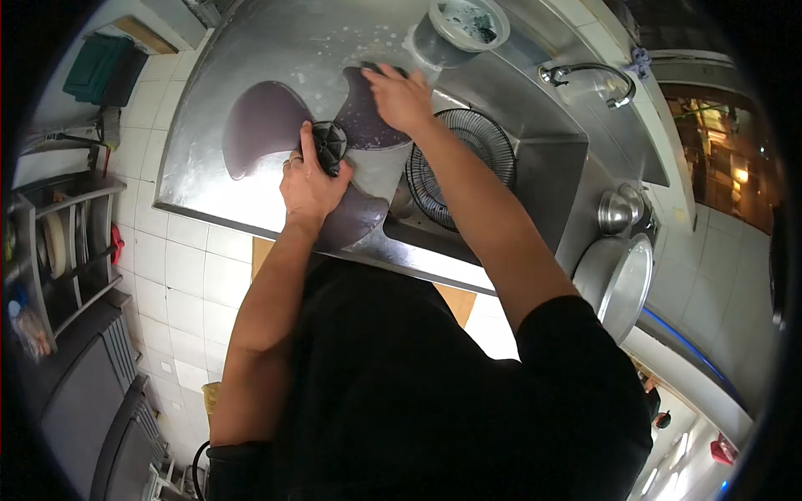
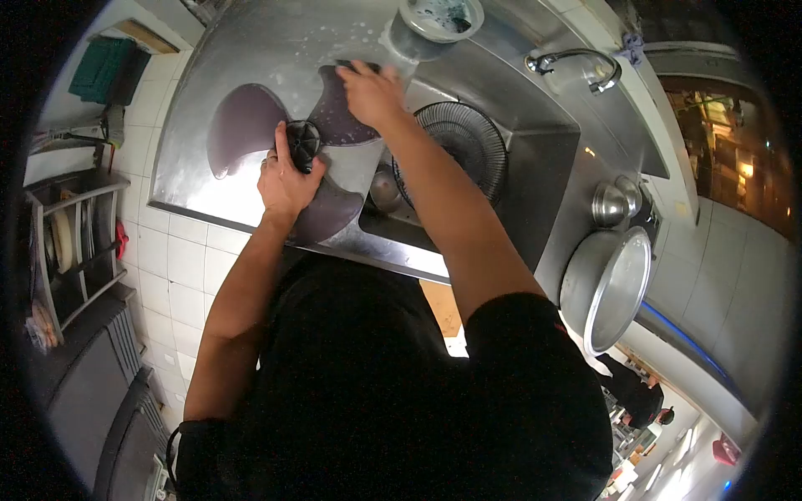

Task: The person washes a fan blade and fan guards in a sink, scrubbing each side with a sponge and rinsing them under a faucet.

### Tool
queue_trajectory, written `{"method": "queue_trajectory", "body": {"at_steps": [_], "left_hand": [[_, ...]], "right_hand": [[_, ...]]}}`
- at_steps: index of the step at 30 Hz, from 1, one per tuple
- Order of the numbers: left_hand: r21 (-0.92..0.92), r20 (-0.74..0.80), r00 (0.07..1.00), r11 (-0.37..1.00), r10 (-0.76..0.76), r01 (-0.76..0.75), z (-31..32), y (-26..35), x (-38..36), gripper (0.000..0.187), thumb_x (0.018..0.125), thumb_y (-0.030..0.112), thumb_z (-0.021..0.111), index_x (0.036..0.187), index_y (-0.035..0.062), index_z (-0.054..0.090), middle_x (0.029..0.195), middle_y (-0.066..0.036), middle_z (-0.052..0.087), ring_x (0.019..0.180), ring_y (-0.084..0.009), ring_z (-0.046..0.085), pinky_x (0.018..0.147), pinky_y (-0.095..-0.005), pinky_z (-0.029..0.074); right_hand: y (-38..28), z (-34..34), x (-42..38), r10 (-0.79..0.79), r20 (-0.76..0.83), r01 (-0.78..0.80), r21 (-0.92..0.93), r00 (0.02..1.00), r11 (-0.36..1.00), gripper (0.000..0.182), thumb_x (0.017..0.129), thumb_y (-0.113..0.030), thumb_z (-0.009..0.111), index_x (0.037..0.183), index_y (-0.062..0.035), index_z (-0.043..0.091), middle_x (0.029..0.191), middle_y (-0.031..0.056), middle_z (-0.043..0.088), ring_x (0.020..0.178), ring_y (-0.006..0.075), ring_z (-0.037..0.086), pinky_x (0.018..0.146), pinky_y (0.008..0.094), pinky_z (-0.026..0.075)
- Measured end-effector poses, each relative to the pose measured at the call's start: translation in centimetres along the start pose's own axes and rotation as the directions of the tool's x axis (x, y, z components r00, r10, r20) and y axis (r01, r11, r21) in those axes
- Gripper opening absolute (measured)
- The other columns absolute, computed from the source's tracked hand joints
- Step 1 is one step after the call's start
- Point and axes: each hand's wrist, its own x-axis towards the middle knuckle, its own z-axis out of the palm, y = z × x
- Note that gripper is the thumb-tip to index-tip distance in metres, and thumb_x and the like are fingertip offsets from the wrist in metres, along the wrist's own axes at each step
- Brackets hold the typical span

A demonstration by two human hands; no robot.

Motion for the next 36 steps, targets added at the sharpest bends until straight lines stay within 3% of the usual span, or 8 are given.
{"method": "queue_trajectory", "body": {"at_steps": [9,13,16,23,26,29,33,36], "left_hand": [[-0.002,-0.015,1.000,1.000,-0.023,0.023,0.0,0.0,-0.1,0.099,0.081,0.040,0.073,0.162,0.0109,0.025,0.110,-0.027,0.066,0.102,-0.0454,0.066,0.088,-0.0523,0.057],[0.007,-0.009,1.000,1.000,0.007,-0.007,0.0,-0.1,-0.1,0.099,0.081,0.040,0.073,0.162,0.0107,0.025,0.111,-0.028,0.065,0.101,-0.0453,0.066,0.088,-0.0523,0.057],[0.012,0.010,1.000,1.000,-0.023,0.023,-0.2,0.3,-0.5,0.098,0.081,0.040,0.073,0.162,0.0113,0.026,0.110,-0.028,0.065,0.101,-0.0451,0.066,0.087,-0.0521,0.057],[-0.007,0.022,0.999,1.000,-0.029,0.029,-0.3,0.2,-0.1,0.098,0.080,0.039,0.073,0.162,0.0134,0.026,0.110,-0.027,0.065,0.103,-0.0452,0.066,0.089,-0.0523,0.056],[-0.009,0.023,0.999,1.000,-0.029,0.029,-0.3,0.3,-0.2,0.098,0.080,0.039,0.073,0.162,0.0134,0.026,0.111,-0.028,0.066,0.103,-0.0454,0.066,0.089,-0.0522,0.056],[0.000,-0.012,1.000,1.000,-0.029,0.029,-0.1,0.3,-0.3,0.098,0.080,0.039,0.073,0.162,0.0123,0.026,0.112,-0.028,0.066,0.101,-0.0450,0.067,0.088,-0.0517,0.056],[-0.001,0.016,0.999,0.999,-0.046,0.046,-0.1,0.2,-0.3,0.098,0.081,0.040,0.073,0.162,0.0123,0.026,0.113,-0.029,0.066,0.102,-0.0454,0.066,0.090,-0.0520,0.056],[-0.017,0.011,1.000,1.000,-0.013,0.013,-0.3,0.1,0.0,0.098,0.081,0.040,0.073,0.162,0.0126,0.025,0.114,-0.029,0.066,0.104,-0.0457,0.066,0.091,-0.0524,0.055]], "right_hand": [[-0.7,-1.8,-11.0,0.269,-0.005,-0.269,0.023,0.963,0.963,0.045,0.096,-0.019,0.063,0.140,-0.0254,0.065,0.148,0.0059,0.060,0.116,0.0391,0.057,0.100,0.0489,0.048],[-0.6,-3.0,-3.3,0.242,0.114,-0.248,0.039,0.964,0.968,0.045,0.098,-0.020,0.059,0.142,-0.0256,0.065,0.150,0.0069,0.058,0.120,0.0404,0.056,0.102,0.0483,0.047],[-1.3,-4.5,-0.7,0.168,0.255,-0.166,-0.030,0.952,0.986,0.044,0.102,-0.023,0.052,0.144,-0.0286,0.063,0.153,0.0071,0.057,0.123,0.0328,0.058,0.101,0.0433,0.045],[2.2,-3.3,-7.0,0.224,0.206,-0.209,-0.094,0.953,0.973,0.043,0.102,-0.023,0.052,0.143,-0.0285,0.064,0.150,0.0072,0.059,0.121,0.0300,0.060,0.106,0.0419,0.039],[3.1,-1.8,-3.3,0.086,0.171,-0.061,-0.149,0.982,0.987,0.041,0.102,-0.024,0.053,0.141,-0.0277,0.065,0.149,0.0073,0.059,0.121,0.0295,0.061,0.108,0.0446,0.041],[2.6,-2.2,-4.1,0.109,0.132,-0.106,-0.031,0.985,0.994,0.041,0.101,-0.023,0.055,0.140,-0.0264,0.065,0.149,0.0060,0.059,0.119,0.0401,0.058,0.105,0.0538,0.047],[-0.5,-2.7,-11.2,0.251,0.114,-0.244,-0.078,0.961,0.967,0.042,0.100,-0.023,0.056,0.141,-0.0260,0.065,0.149,0.0052,0.060,0.111,0.0441,0.058,0.099,0.0528,0.051],[-1.3,-0.6,-9.7,0.305,-0.125,-0.309,-0.005,0.944,0.951,0.044,0.095,-0.021,0.062,0.138,-0.0252,0.068,0.148,0.0053,0.061,0.108,0.0431,0.056,0.093,0.0521,0.053]]}}
